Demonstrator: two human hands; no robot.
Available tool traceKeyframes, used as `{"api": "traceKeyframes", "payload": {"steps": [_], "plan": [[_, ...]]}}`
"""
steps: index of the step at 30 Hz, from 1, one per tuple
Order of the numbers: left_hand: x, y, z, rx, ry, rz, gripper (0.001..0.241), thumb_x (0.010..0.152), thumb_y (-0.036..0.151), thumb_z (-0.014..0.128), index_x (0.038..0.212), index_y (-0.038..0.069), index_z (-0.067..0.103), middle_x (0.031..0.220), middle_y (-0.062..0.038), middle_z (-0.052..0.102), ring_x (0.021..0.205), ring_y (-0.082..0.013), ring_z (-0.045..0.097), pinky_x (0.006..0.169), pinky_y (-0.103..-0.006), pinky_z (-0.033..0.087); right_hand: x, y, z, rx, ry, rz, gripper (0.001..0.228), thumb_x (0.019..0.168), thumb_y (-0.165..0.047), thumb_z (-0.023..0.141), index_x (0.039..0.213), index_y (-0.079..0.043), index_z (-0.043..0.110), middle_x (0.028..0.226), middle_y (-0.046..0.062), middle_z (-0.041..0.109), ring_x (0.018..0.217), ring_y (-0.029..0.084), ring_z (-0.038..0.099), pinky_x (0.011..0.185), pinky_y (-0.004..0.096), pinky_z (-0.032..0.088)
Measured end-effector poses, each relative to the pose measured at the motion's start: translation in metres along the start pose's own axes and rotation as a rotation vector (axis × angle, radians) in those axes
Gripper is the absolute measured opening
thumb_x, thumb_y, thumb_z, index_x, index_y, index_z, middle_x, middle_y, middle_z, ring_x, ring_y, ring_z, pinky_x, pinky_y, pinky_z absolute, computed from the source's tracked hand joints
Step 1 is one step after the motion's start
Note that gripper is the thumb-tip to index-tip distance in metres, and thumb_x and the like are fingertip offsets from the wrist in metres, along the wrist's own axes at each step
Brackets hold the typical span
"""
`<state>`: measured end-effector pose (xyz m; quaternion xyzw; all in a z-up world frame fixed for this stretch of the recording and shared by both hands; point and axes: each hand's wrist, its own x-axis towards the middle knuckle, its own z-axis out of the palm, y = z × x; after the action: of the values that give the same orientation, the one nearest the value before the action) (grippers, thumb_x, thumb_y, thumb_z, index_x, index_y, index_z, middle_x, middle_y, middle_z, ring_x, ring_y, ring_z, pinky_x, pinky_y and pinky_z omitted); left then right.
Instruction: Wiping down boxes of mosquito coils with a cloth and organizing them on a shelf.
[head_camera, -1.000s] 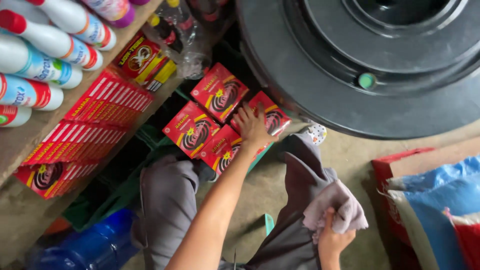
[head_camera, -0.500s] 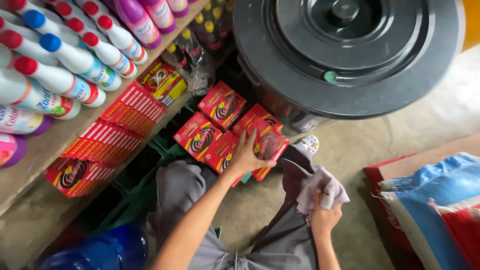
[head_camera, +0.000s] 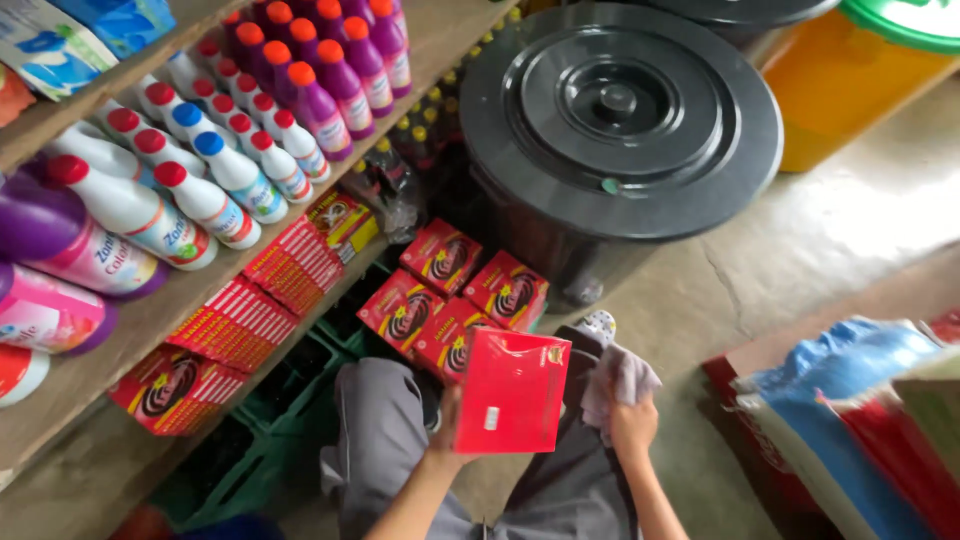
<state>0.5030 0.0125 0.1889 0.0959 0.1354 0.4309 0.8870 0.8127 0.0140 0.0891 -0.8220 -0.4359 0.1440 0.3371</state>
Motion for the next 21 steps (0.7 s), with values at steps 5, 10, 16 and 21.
{"api": "traceKeyframes", "payload": {"steps": [5, 10, 16, 21], "plan": [[-0.032, 0.003, 0.058, -0.081, -0.080, 0.019, 0.069, 0.080, 0.050, 0.069, 0.136, 0.010, 0.060, 0.133, -0.009, 0.066, 0.122, -0.0262, 0.062, 0.105, -0.0453, 0.049, 0.046, 0.001, -0.008, 0.080, -0.132, 0.027, 0.043, 0.098, -0.047, 0.070, 0.122, -0.011, 0.071, 0.102, 0.022, 0.074, 0.095, 0.040, 0.068, 0.078, 0.047, 0.053], [-0.004, 0.014, 0.039, -0.168, -0.147, 0.067, 0.071, 0.079, 0.053, 0.065, 0.138, 0.013, 0.059, 0.138, -0.008, 0.062, 0.129, -0.0291, 0.058, 0.110, -0.0495, 0.045, 0.010, -0.099, -0.057, 0.580, -0.300, -0.045, 0.045, 0.091, -0.024, 0.068, 0.133, -0.012, 0.063, 0.106, 0.011, 0.073, 0.084, 0.022, 0.065, 0.071, 0.040, 0.053], [0.026, 0.000, 0.007, -0.291, -0.063, 0.102, 0.078, 0.099, 0.068, 0.040, 0.152, 0.012, 0.042, 0.155, -0.012, 0.047, 0.142, -0.0344, 0.043, 0.119, -0.0558, 0.032, -0.079, -0.224, -0.098, -0.185, -0.380, -0.943, 0.093, 0.064, -0.037, 0.085, 0.146, -0.014, 0.050, 0.160, 0.020, 0.040, 0.149, 0.040, 0.032, 0.114, 0.062, 0.023], [0.041, -0.012, -0.021, -0.012, -0.200, 0.158, 0.070, 0.104, 0.054, 0.039, 0.160, 0.013, 0.028, 0.166, -0.010, 0.029, 0.152, -0.0300, 0.031, 0.126, -0.0528, 0.023, -0.072, -0.231, -0.101, -0.125, -0.369, -1.107, 0.094, 0.064, -0.049, 0.085, 0.146, -0.016, 0.053, 0.159, 0.021, 0.037, 0.146, 0.041, 0.033, 0.112, 0.062, 0.023]]}}
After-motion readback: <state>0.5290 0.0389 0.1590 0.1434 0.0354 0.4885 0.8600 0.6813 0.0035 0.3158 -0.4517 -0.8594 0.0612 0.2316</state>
